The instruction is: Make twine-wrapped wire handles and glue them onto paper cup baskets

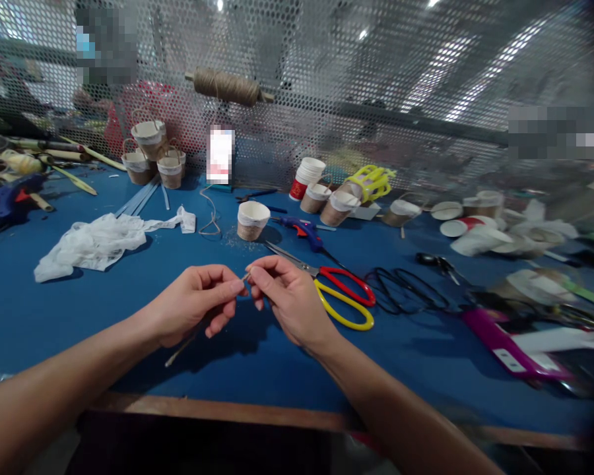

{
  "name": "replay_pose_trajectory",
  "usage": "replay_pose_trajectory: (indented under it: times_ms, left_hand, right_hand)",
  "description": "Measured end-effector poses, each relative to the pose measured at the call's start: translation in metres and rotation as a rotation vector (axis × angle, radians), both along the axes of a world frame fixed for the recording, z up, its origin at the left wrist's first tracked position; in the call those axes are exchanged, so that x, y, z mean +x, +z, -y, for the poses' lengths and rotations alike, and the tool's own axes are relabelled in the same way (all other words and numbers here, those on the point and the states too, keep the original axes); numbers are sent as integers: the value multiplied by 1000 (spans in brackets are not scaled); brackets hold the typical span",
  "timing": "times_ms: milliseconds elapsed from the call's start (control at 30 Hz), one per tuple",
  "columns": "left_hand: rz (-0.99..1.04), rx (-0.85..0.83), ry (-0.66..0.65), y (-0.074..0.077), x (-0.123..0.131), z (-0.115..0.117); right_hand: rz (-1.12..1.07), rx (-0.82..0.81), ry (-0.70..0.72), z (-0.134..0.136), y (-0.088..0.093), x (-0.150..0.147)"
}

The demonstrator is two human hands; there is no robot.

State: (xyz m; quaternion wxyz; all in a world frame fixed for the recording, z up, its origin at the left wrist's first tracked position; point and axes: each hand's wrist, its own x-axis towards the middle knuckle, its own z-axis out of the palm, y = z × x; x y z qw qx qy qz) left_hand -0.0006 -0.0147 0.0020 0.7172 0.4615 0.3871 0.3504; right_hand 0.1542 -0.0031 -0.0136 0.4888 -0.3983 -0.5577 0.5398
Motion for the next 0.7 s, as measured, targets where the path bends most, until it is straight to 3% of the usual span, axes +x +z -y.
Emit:
replay_pose_trajectory:
  times_ms: [200,467,700]
  left_hand:
    - [5,-1,-12,-1,1,1]
    - [31,16,-33,-4,3,3]
    - [49,47,-8,-5,4,3]
  right_hand:
    - [-50,-54,29,1,2,-2]
    - [-36,1,23,3,-1,-1]
    - [-167,-68,-23,2,1,-5]
